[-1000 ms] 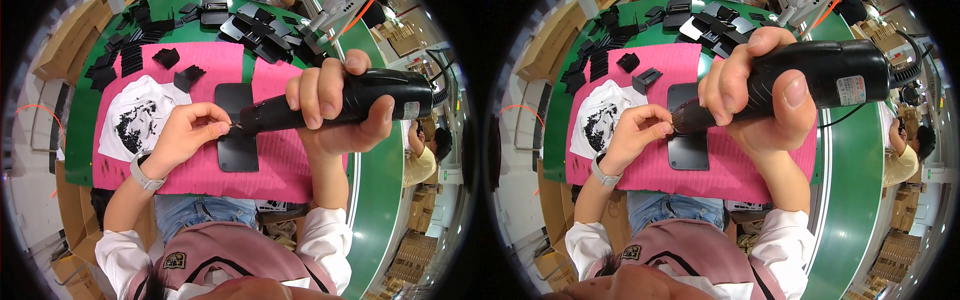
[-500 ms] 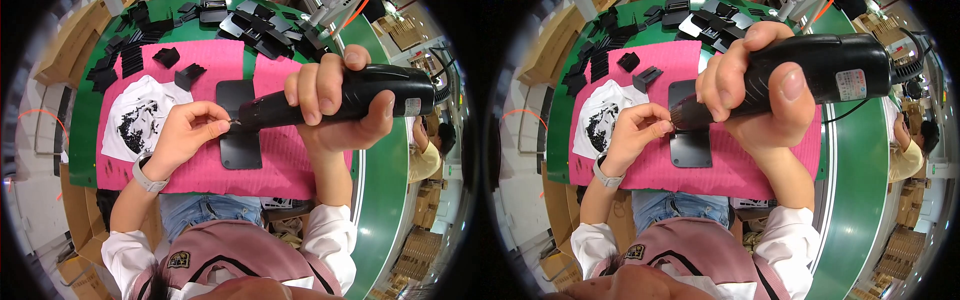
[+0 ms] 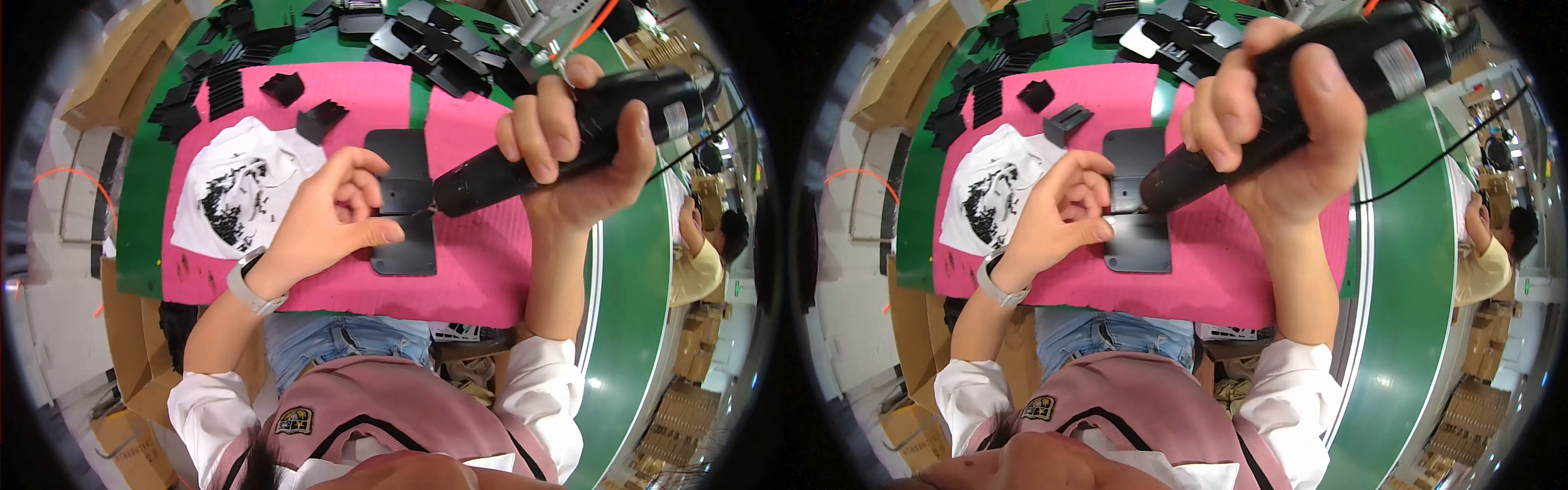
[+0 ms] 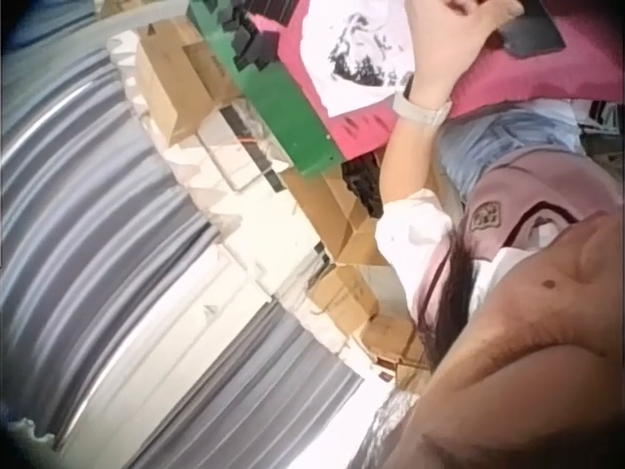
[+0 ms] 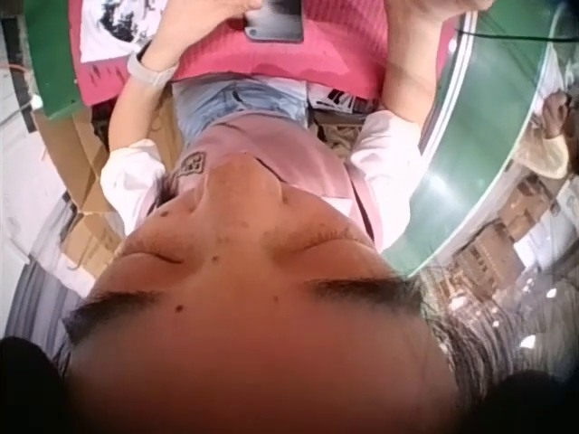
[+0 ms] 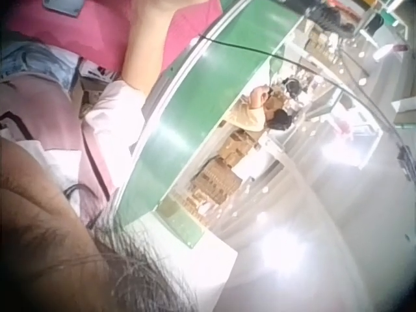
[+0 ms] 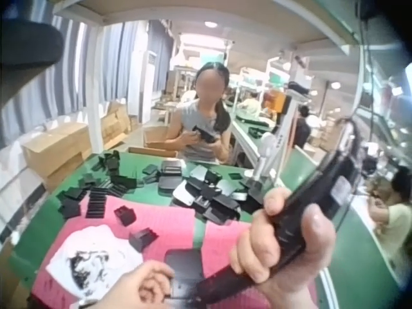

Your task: The recorder is using an electric screwdriver to assemble small plastic components at a factory workbench.

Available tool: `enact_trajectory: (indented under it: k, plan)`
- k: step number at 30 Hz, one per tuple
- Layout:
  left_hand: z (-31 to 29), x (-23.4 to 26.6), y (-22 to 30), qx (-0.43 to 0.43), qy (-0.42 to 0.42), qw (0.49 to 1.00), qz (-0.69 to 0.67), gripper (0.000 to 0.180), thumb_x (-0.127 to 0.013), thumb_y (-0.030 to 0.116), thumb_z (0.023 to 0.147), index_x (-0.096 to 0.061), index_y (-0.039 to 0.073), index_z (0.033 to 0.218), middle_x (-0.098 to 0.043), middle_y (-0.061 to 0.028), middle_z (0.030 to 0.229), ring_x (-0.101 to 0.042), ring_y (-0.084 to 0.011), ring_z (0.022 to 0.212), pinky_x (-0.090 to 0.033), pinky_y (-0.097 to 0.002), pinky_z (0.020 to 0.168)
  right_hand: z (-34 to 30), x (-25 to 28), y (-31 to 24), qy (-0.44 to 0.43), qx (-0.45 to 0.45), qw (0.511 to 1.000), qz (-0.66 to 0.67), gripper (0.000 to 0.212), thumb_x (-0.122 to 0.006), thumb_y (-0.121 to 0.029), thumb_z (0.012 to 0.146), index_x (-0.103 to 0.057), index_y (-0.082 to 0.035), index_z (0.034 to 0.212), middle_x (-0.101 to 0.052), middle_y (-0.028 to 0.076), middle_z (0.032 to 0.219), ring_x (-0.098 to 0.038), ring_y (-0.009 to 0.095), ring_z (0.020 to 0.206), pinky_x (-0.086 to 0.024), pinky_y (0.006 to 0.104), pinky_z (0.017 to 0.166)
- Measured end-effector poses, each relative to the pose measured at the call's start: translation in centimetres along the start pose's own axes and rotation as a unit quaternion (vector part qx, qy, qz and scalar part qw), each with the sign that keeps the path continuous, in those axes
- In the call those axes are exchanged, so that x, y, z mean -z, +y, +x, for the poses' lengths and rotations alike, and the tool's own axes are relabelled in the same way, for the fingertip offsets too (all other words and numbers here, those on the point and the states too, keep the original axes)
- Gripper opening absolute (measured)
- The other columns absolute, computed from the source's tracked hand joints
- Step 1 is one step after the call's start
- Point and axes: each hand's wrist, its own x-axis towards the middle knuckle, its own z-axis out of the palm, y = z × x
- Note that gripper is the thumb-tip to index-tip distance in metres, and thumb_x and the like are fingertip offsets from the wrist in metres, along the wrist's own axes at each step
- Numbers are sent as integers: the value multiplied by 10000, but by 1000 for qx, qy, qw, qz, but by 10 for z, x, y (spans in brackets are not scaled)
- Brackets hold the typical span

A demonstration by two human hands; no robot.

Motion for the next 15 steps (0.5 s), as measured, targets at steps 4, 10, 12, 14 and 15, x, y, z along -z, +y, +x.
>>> enact_trajectory:
  k: [4,10,12,14,15]
  plan:
    - [4,0,1,52,82,988,123,537,-644,272,882,-418,-54,1243,-555,-43,687,-518,-67,553,-406,-203,515,-3,11,-5,-52,-10,986,-159,455,-475,-440,893,-461,-49,1126,-472,21,638,-417,119,450,-386,299,549]
    - [15,0,-2,143,19,985,92,540,-596,304,908,-390,-57,1253,-579,-53,625,-495,-100,426,-378,-242,420,-2,4,4,9,-50,971,-234,416,-510,-386,860,-456,-45,1090,-444,31,568,-411,124,417,-374,291,466]
    - [15,-3,-4,137,27,984,110,513,-587,249,911,-375,-47,1273,-576,-51,650,-488,-95,424,-370,-228,409,-2,5,5,14,-54,971,-230,411,-513,-384,858,-457,-44,1082,-445,33,565,-411,123,413,-368,288,453]
    - [16,-4,-5,132,36,982,129,493,-577,193,915,-361,-38,1293,-572,-49,674,-481,-90,423,-362,-213,398,-2,8,6,-15,-45,973,-224,403,-518,-377,856,-454,-42,1071,-446,34,565,-408,122,409,-363,278,446]
    - [16,-4,-6,132,37,983,121,496,-583,183,909,-357,-39,1292,-570,-48,675,-480,-87,427,-361,-214,397,-3,8,7,-15,-47,973,-223,403,-518,-377,856,-454,-42,1071,-446,34,565,-408,122,409,-363,278,446]
